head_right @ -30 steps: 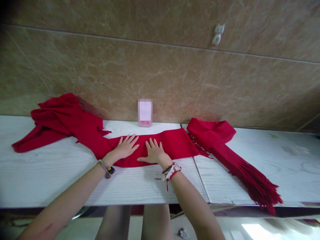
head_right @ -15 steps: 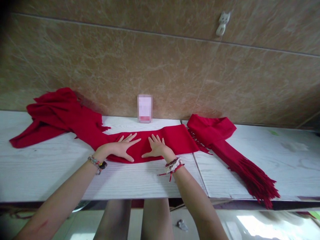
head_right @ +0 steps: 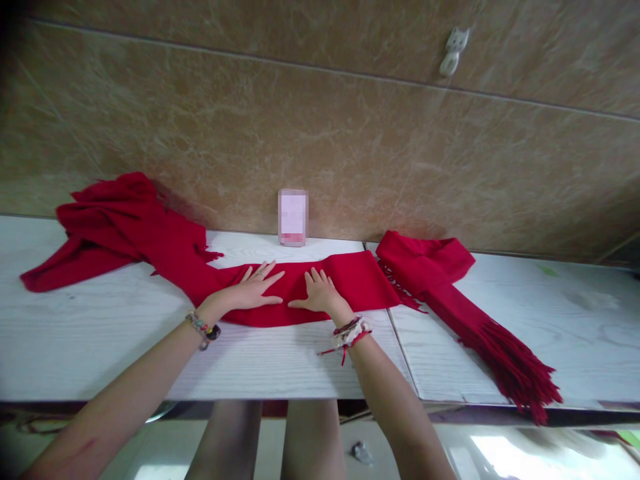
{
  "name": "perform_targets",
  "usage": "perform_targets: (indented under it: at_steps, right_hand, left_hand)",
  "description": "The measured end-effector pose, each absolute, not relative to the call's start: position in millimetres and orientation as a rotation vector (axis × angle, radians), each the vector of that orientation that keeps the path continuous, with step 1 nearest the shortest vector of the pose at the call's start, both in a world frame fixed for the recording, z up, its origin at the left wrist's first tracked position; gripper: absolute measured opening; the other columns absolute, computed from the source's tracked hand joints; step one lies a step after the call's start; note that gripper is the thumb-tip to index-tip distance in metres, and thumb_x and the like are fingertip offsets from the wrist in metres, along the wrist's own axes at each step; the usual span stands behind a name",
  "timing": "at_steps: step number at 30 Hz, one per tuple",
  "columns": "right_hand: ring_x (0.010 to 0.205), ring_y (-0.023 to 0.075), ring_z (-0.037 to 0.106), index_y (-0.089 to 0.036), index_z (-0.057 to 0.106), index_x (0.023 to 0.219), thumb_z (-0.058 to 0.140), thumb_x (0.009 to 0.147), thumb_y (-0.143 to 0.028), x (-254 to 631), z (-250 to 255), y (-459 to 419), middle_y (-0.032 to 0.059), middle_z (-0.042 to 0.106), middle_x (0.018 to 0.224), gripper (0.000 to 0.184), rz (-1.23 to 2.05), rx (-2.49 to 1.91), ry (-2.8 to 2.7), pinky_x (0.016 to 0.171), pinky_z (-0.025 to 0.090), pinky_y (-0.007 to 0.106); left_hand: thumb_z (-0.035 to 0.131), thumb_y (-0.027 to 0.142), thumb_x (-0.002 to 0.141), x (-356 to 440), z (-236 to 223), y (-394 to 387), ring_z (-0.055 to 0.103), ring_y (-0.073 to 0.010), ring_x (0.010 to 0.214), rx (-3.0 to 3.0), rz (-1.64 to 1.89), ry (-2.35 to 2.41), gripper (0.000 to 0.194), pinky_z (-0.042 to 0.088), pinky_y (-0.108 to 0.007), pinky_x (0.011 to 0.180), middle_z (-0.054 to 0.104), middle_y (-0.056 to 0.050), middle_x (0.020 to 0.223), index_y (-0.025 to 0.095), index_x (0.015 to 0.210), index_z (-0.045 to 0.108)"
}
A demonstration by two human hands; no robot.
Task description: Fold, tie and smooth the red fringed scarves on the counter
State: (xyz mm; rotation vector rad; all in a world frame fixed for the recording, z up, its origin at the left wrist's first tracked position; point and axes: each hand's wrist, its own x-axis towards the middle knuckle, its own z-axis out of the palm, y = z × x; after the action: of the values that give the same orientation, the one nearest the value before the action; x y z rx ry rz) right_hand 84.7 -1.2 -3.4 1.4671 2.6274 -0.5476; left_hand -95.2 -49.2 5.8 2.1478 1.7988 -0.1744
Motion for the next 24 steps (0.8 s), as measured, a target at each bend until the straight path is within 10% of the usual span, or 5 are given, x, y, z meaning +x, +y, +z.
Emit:
perform_targets:
  at_steps: [14, 24]
  right_hand:
    - [0.132, 0.0282, 0.020, -0.014, 0.033, 0.135, 0.037, 0.087, -0.047, 79.5, -24.4, 1.5, 0.0144, 0.026, 0.143, 0.058, -0.270, 1.419, 2.920, 0.105, 0.020, 0.046]
    - [0.132, 0.0290, 0.020, -0.010, 0.031, 0.136, 0.032, 0.087, -0.052, 81.5, -24.9, 1.8, 0.0176, 0.024, 0.143, 0.065, -0.191, 1.508, 2.857, 0.104, 0.022, 0.044]
  left_hand:
    - [0.042, 0.066, 0.072, -95.7, 4.7, -49.8, -0.005, -0.0294, 0.133, 2.132, -0.267, 1.778, 0.090, 0.006, -0.050, 0.105, -0.006, -0.013, 0.146, 0.019, 0.141, 0.010]
    - [0.032, 0.073, 0.071, -139.2, -3.3, -38.5, 0.006, -0.0382, 0.132, 2.024, -0.216, 2.088, 0.082, 0.014, -0.058, 0.100, 0.011, -0.011, 0.147, 0.027, 0.138, 0.025]
